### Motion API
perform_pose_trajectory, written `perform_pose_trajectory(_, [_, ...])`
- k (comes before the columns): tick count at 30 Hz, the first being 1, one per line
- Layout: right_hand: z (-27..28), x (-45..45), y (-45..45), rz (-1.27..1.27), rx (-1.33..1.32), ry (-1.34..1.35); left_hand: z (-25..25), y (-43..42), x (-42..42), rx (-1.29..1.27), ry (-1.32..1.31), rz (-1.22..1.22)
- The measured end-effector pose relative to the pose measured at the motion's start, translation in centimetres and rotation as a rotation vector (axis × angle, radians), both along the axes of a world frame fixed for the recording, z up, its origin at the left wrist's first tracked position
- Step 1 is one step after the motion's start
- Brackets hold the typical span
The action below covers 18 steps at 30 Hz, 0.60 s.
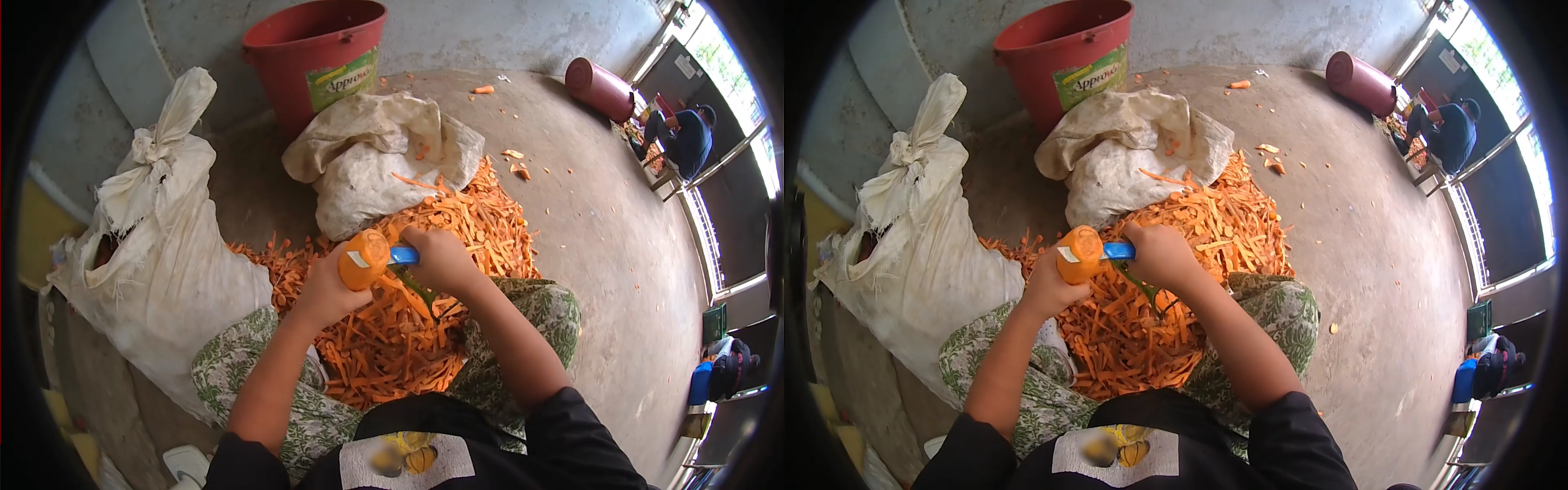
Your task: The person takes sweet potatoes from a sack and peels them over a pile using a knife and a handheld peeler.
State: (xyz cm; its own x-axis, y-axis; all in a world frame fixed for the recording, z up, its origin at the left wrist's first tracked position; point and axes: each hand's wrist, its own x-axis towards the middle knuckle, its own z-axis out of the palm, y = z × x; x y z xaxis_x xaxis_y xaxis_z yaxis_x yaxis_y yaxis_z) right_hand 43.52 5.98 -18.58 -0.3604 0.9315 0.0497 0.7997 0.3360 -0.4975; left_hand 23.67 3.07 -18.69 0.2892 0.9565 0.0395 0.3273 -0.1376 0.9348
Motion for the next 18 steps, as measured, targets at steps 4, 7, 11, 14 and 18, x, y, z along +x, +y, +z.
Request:
perform_pose_trajectory(4, [0.1,0.1,0.2,0.055,-0.006,-0.008,0.4,0.3,-1.1,-0.142,-0.013,-0.179])
perform_pose_trajectory(7, [0.0,0.2,0.8,-0.075,-0.109,0.001,0.7,-0.1,-0.7,-0.164,-0.081,-0.216])
perform_pose_trajectory(11, [-3.6,2.5,3.2,-0.146,-0.134,-0.019,2.6,-2.4,1.4,0.286,0.249,-0.421])
perform_pose_trajectory(14, [-2.6,1.5,2.9,-0.151,-0.208,-0.175,2.9,-1.9,0.8,0.219,0.245,-0.383])
perform_pose_trajectory(18, [-2.3,2.0,2.9,-0.135,-0.362,-0.246,3.2,-1.4,-0.1,0.125,0.408,-0.311])
